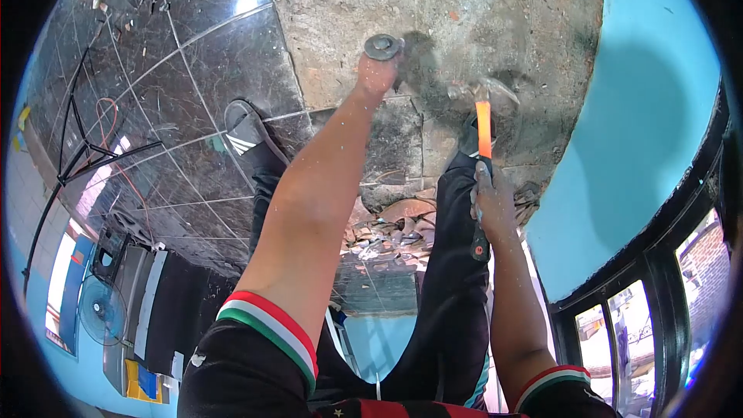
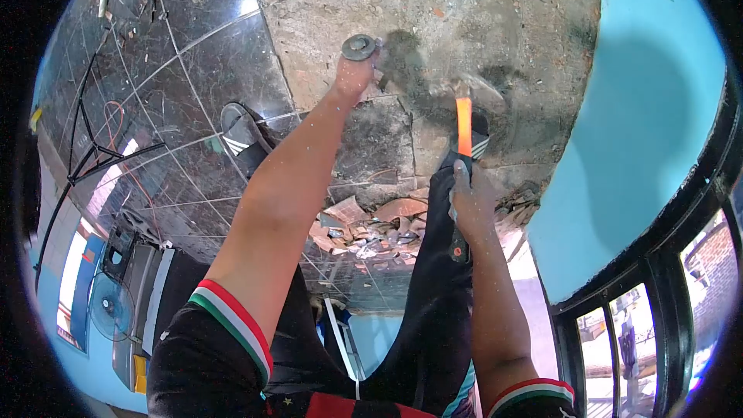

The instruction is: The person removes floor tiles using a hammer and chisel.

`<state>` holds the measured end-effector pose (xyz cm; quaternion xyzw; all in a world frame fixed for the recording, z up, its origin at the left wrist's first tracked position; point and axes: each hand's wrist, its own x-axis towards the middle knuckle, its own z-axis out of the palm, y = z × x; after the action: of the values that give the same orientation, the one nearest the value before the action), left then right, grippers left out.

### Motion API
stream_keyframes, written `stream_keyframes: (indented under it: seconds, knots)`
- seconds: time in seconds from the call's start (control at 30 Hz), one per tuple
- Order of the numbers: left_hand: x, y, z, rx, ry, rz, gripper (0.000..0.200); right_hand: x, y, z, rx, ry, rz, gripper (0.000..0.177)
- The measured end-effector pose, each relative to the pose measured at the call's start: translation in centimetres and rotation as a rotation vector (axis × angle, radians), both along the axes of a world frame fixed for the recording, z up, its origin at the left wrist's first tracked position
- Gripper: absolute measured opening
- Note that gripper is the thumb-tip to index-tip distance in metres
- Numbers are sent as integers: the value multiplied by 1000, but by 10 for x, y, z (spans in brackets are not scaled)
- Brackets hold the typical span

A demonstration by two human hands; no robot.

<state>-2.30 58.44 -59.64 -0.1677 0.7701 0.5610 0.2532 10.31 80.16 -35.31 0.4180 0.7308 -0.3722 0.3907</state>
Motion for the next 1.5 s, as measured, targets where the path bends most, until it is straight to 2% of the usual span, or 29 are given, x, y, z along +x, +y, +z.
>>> stream_keyframes:
  seconds: [0.17, 0.23, 0.37, 0.43, 0.53, 0.57, 0.6, 0.67, 0.7, 0.73, 0.8, 0.93, 1.0, 1.1, 1.13, 1.17, 1.3, 1.43, 1.5]
  knots:
    - [9, 1, -25, -15, 20, 35, 24, -69, -28, 27, -31, 113, 171, 33]
    - [6, 8, -15, -35, -7, 56, 25, -94, -39, 37, -25, 218, 243, 30]
    - [-2, 7, 2, -101, 11, -139, 28, -135, -61, 51, 48, 461, 408, 33]
    - [-3, 7, 2, -118, 0, -170, 28, -143, -68, 48, 90, 430, 510, 34]
    - [1, 7, -1, -33, -9, -89, 28, -144, -67, 28, 113, 319, 714, 34]
    - [4, 9, -6, -33, 113, -79, 27, -144, -63, 21, 118, 270, 789, 33]
    - [11, 12, -24, -33, 240, -66, 26, -150, -60, 20, 108, 283, 786, 32]
    - [9, 12, -27, -21, 232, -47, 26, -158, -55, 16, 77, 306, 778, 31]
    - [3, 10, -12, -9, 94, -43, 26, -182, -63, 33, 74, 229, 801, 29]
    - [1, 8, 4, 5, -48, -40, 26, -196, -65, 46, 90, 281, 779, 29]
    - [-2, 6, 15, 7, -22, -18, 25, -220, -65, 60, 116, 481, 719, 30]
    - [1, 4, 8, -17, -8, 9, 25, -247, -81, 83, 114, 810, 363, 29]
    - [1, 5, 2, -61, 19, -37, 25, -227, -77, 59, 130, 836, 434, 26]
    - [6, 7, -13, -129, 87, -107, 26, -157, -67, 7, 115, 639, 633, 25]
    - [14, 8, -18, -108, 101, -105, 26, -146, -58, 1, 63, 255, 808, 29]
    - [13, 9, -22, -92, 123, -98, 28, -143, -54, -1, 61, 184, 887, 30]
    - [5, 9, 3, 28, 32, 34, 27, -180, -63, 19, -22, 182, 752, 27]
    - [4, 9, 7, -12, -40, 23, 29, -236, -62, 58, -19, 578, 650, 34]
    - [5, 10, 1, -14, -21, 33, 29, -258, -73, 85, 27, 733, 443, 35]
